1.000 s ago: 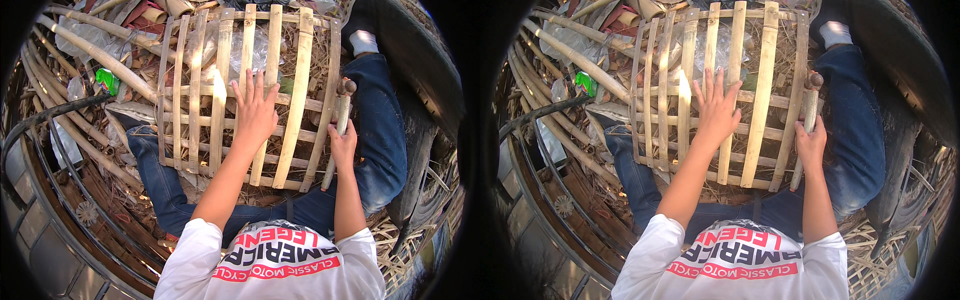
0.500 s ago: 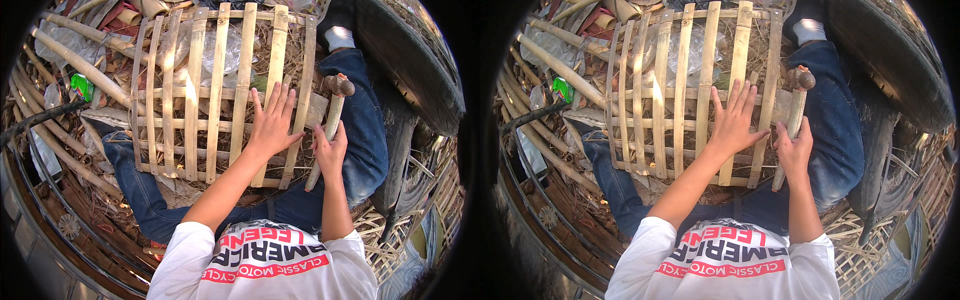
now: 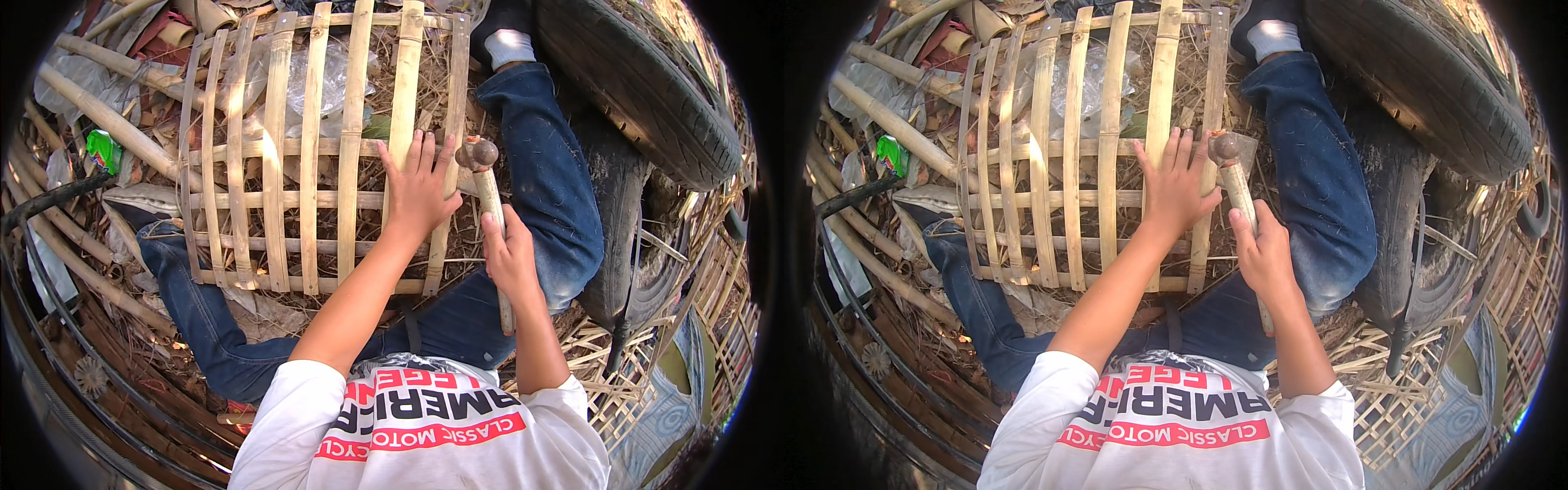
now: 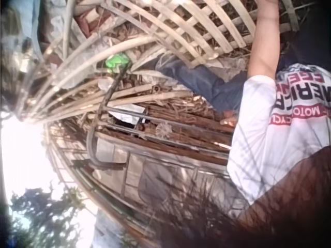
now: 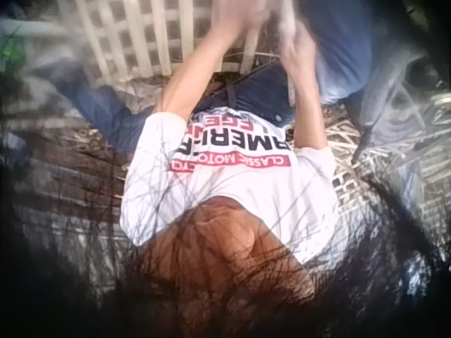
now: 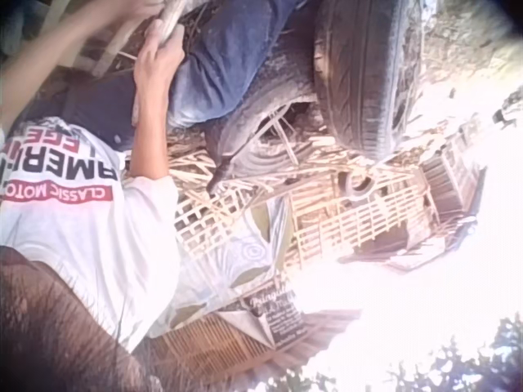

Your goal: The person is sitting on the ground and uses a hammer to nail pieces of a bamboo rack back into place.

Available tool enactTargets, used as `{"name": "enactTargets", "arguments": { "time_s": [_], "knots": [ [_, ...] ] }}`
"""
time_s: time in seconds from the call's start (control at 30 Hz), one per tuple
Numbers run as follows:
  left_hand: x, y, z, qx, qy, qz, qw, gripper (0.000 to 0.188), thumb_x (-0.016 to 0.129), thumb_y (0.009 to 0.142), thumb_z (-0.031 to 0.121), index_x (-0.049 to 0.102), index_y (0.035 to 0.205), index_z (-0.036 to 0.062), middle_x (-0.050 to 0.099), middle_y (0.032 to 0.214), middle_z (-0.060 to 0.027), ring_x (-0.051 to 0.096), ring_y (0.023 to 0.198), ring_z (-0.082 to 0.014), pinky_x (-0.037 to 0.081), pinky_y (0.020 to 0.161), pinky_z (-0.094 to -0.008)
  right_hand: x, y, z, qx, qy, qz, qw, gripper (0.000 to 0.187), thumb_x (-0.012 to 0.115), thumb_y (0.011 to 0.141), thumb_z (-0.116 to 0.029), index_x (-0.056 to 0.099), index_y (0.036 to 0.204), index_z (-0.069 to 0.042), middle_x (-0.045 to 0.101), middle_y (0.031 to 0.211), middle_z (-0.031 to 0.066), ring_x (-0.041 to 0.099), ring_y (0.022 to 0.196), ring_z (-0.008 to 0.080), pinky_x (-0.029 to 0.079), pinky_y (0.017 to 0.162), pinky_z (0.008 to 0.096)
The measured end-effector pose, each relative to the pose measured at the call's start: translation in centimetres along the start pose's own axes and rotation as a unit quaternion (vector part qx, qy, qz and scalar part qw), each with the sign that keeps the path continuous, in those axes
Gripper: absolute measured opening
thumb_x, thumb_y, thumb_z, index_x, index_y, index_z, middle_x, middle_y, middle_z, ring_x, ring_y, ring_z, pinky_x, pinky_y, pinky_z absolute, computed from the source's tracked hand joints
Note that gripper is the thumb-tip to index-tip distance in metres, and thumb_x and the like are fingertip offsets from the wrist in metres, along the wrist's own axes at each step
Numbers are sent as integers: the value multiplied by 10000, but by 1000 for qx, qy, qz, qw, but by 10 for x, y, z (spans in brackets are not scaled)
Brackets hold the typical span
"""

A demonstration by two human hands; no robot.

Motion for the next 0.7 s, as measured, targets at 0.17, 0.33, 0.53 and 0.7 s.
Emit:
{"name": "enactTargets", "arguments": {
  "time_s": [0.17,0.33,0.53,0.7],
  "knots": [
    [1,0,1,-11,12,-9,1000,977,693,728,515,314,1540,125,436,1453,-140,315,1438,-301,17,1084,-787,-1,5,2,-21,-17,12,1000,330,538,1020,-302,535,931,16,550,635,141,523,567,208,437,565,381],
    [0,0,-1,-9,2,2,1000,871,713,712,525,484,1431,90,451,1437,-138,318,1436,-295,25,1069,-802,1,0,-9,-15,-17,11,1000,318,521,1025,-297,531,961,15,556,655,178,559,583,267,445,588,396],
    [-1,-1,3,-12,8,6,1000,720,729,704,516,624,1254,63,474,1400,-129,337,1422,-288,46,1060,-812,6,8,-14,-46,-115,8,992,325,513,1031,-306,525,964,11,555,661,196,588,607,333,447,589,406],
    [-4,-3,-2,-26,3,6,1000,714,737,712,505,611,1259,64,482,1385,-123,340,1416,-282,94,1049,-817,-2,-4,-33,-37,-92,-7,995,340,509,1032,-303,519,965,29,564,665,226,579,616,392,446,586,419]
  ]
}}
Point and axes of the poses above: each hand's wrist, its own y-axis towards the middle knuckle, its own x-axis out of the palm, z = x × y, the point moved 3 cm from there along y, towards the middle knuckle
